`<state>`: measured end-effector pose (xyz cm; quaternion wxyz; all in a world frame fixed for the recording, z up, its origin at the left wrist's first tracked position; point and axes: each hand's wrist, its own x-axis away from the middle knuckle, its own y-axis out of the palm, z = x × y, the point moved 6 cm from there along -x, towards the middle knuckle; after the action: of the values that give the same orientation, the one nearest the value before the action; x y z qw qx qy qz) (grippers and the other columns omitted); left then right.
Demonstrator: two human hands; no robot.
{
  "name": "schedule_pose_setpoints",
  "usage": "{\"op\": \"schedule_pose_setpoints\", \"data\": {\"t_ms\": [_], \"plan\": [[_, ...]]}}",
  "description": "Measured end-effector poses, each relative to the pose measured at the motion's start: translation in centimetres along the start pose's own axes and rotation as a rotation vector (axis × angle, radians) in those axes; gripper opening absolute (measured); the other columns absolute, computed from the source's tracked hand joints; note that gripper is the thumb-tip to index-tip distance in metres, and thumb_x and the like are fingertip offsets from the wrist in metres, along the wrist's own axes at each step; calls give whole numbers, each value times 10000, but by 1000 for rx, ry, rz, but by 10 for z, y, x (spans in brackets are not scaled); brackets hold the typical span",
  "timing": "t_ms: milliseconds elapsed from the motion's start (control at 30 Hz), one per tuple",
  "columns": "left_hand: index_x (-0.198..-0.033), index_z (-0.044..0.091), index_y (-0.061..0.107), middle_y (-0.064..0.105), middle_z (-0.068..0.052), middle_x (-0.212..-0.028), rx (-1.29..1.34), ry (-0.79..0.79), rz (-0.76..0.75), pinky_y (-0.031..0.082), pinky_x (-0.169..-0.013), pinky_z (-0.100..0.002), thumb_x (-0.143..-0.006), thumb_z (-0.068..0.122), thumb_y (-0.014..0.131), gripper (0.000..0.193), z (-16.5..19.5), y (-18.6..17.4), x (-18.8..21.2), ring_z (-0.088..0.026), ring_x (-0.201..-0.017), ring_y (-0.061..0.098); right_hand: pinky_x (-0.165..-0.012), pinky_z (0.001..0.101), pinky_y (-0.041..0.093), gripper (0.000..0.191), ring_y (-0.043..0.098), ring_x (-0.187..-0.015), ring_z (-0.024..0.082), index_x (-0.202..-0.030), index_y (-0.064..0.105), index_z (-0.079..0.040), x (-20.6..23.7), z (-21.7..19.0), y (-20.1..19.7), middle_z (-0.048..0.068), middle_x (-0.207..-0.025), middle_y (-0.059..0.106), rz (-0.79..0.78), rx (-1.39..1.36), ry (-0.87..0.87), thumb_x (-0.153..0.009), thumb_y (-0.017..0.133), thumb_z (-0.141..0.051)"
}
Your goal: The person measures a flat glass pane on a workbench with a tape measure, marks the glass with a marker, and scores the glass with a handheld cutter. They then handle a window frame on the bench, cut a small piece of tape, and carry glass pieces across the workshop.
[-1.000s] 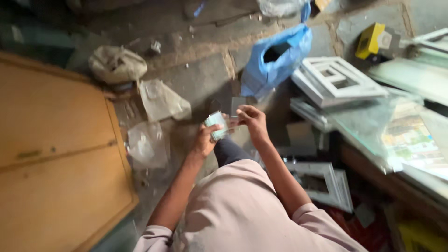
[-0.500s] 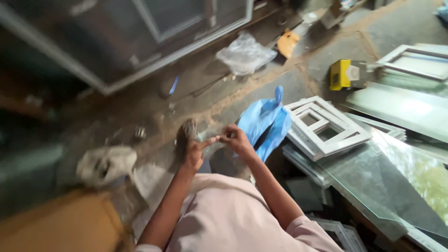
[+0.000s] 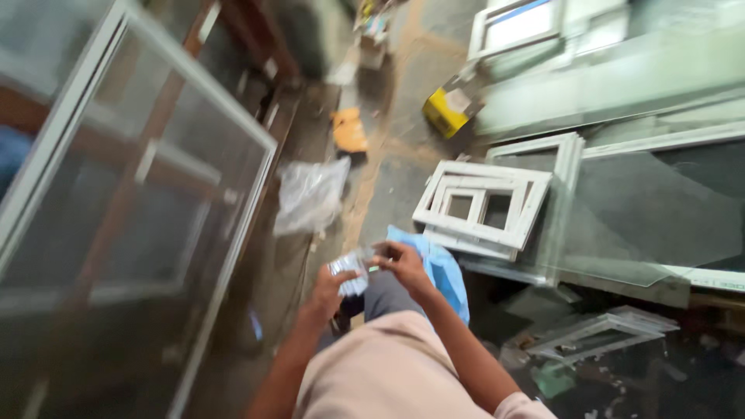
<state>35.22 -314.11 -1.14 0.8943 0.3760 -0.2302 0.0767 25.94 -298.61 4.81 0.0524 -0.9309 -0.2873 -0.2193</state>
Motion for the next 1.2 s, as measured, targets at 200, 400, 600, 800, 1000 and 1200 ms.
{"op": "schedule_pose_setpoints", "data": {"t_ms": [200, 400, 600, 800, 1000, 1200], "plan": [[-1131, -66, 735, 744, -95, -1041, -296, -20, 39, 532, -830, -321, -812, 60, 821, 354, 79, 19, -161, -173, -932, 688, -819, 292, 533, 258, 659, -912, 119, -1086, 716, -18, -145, -1, -68, 26, -973, 732, -40, -130, -7, -898, 779, -183], [-1174, -59, 653, 788, -177, -1064, 161, -212, -5, 604, -875, -445, -780, 105, 678, 428, 152, 73, -340, -290, -970, 760, -753, 344, 568, 288, 685, -861, 161, -1110, 699, -3, -310, -36, -186, 45, -958, 732, 241, -371, 151, -926, 742, -220], [-1135, -25, 692, 758, -114, -1028, -45, -189, -19, 568, -784, -412, -776, 10, 678, 362, 208, 124, -525, -222, -895, 732, -737, 290, 542, 375, 652, -853, 107, -1202, 692, -22, -449, -155, -305, 30, -984, 728, 155, -118, 42, -900, 767, -232], [-1053, -7, 748, 754, -92, -986, -243, -130, -99, 552, -769, -329, -748, 8, 768, 305, 263, 179, -731, -185, -860, 710, -726, 268, 493, 327, 589, -822, 75, -1158, 710, -24, -595, -223, -398, -13, -936, 691, 134, 39, 34, -896, 788, -204], [-1270, -37, 612, 756, -185, -1137, 27, -372, -175, 595, -871, -400, -808, 10, 653, 466, 352, 248, -939, -247, -1022, 730, -700, 307, 468, 240, 555, -780, 103, -1069, 721, -26, -761, -278, -532, 5, -880, 661, 517, -218, 116, -972, 726, -246], [-1366, -58, 548, 711, -202, -1284, -15, -378, -428, 566, -1020, -430, -822, -12, 618, 550, 476, 342, -1131, -320, -1214, 695, -868, 309, 529, 315, 640, -962, 122, -1211, 659, -24, -895, -399, -650, 41, -1075, 686, 517, -456, -58, -972, 747, -208]]}}
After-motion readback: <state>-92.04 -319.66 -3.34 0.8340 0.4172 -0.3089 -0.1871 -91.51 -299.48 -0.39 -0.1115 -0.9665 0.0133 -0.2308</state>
